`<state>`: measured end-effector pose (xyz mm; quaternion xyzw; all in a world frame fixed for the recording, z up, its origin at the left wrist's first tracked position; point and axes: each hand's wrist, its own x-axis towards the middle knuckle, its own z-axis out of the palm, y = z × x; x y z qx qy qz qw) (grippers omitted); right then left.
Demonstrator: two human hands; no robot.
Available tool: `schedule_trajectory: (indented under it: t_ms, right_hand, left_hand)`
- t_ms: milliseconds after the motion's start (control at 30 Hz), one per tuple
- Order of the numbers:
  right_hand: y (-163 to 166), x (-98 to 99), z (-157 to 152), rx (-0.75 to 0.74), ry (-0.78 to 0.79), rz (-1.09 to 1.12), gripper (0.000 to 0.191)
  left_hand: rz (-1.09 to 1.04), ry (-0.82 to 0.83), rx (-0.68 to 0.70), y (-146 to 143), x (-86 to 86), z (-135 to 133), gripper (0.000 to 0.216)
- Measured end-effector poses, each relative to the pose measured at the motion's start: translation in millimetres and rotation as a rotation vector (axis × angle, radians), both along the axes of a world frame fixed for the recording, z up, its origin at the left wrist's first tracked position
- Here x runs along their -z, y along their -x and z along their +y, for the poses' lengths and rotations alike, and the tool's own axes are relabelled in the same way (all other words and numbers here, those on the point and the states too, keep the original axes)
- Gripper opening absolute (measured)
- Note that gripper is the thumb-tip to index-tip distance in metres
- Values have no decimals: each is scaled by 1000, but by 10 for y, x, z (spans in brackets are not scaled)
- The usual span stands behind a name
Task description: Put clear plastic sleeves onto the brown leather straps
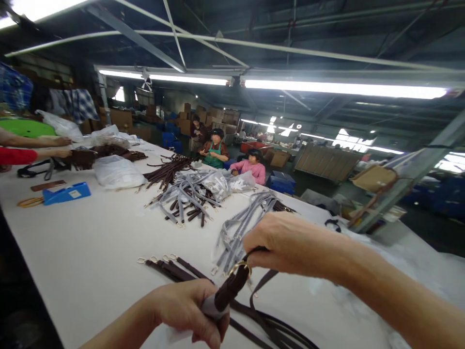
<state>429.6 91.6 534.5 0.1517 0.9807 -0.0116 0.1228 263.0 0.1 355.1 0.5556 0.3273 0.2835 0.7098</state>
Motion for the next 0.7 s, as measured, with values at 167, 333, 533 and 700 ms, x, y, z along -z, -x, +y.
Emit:
schedule_trajectory:
  t_ms: [167,333,533,700]
  right_hand:
    - [54,157,-30,-17,58,-7,20]
    - [142,196,-120,2,-19,-47,21]
    - [195,283,-157,-52,-92,-83,19]
    - [206,364,-176,-60,-127,-85,18]
  left_hand:
    - [15,-9,-25,-16,22,14,62]
    - [-12,33,-85,-30,27,62,53]
    - [-62,21,-95,-43,110,87,50]
    - [-62,42,-135,-73,115,99,53]
